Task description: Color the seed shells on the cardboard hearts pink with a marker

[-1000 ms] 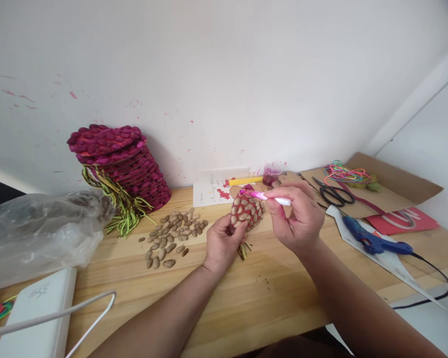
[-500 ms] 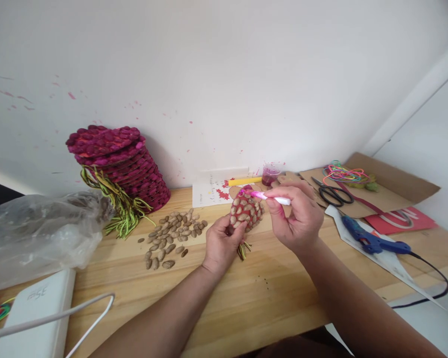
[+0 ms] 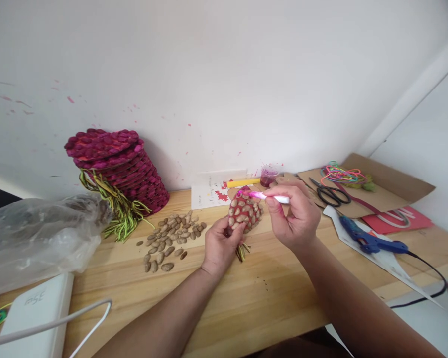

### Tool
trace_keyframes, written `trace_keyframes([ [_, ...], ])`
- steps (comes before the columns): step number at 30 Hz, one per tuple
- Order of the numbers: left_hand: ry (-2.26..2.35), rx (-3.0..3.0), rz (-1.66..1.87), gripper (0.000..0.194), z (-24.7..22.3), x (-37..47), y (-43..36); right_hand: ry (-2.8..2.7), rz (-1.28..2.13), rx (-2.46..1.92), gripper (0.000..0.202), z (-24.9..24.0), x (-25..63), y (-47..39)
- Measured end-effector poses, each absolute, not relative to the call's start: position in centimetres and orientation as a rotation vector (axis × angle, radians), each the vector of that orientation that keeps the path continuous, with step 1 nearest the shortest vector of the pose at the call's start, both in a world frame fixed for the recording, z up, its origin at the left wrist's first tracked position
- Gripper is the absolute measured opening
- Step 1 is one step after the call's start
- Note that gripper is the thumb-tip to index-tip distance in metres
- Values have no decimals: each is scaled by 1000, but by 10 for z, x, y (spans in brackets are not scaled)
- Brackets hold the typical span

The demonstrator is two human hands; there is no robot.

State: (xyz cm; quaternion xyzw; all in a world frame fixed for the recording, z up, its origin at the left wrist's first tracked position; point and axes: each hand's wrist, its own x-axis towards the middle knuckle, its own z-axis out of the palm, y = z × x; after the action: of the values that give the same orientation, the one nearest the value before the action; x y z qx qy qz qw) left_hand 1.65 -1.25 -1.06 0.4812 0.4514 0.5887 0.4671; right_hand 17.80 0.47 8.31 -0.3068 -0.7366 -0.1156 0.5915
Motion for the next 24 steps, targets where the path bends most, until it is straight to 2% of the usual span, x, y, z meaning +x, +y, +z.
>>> trace_keyframes([
  [24,1051,1038,1440,37,-4,18,-13,-1688,-256,-772,9,85,179,6],
])
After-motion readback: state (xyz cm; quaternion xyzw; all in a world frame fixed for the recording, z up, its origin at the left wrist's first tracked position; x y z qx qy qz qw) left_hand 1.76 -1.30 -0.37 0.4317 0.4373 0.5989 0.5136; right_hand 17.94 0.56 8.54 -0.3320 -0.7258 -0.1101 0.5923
